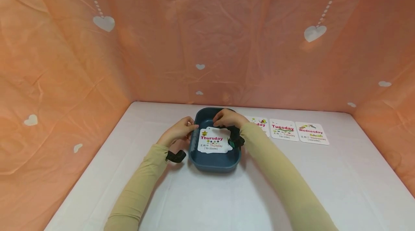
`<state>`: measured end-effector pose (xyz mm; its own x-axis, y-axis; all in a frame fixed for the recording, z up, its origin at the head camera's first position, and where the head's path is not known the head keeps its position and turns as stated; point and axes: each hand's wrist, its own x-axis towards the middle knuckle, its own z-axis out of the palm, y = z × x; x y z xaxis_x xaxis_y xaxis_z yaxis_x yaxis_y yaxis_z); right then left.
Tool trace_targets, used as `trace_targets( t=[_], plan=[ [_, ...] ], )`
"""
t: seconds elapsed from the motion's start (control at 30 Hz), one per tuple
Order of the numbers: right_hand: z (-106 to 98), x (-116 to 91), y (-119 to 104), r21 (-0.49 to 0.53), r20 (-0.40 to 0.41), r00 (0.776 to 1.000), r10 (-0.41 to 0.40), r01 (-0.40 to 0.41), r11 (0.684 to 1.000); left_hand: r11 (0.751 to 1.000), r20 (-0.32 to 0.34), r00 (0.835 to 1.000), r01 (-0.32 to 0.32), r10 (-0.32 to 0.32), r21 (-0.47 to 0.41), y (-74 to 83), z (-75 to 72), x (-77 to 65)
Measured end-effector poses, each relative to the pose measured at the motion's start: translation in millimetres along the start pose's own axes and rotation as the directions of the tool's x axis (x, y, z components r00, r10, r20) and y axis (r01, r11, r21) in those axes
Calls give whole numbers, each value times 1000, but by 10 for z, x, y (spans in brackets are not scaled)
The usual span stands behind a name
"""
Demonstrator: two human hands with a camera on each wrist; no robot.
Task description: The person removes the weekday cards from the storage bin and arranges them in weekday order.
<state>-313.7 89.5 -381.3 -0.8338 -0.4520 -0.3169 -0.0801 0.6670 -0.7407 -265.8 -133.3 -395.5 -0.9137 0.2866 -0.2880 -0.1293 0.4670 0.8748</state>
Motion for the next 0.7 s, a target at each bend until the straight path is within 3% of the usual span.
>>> trace_targets(
  t=[0.4,0.57,0.7],
  plan=[
    [-13,137,40,-164,50,999,11,-2,986,1000,9,1000,-11,11,5,14,-4,-2],
    [-26,264,110,-178,95,995,10,7,984,1000,11,1000,-9,9,-11,9,-4,-1],
    [1,233,70,-173,81,996,35,-20,985,1000,8,1000,-14,14,-16,-2,1,6]
  ],
)
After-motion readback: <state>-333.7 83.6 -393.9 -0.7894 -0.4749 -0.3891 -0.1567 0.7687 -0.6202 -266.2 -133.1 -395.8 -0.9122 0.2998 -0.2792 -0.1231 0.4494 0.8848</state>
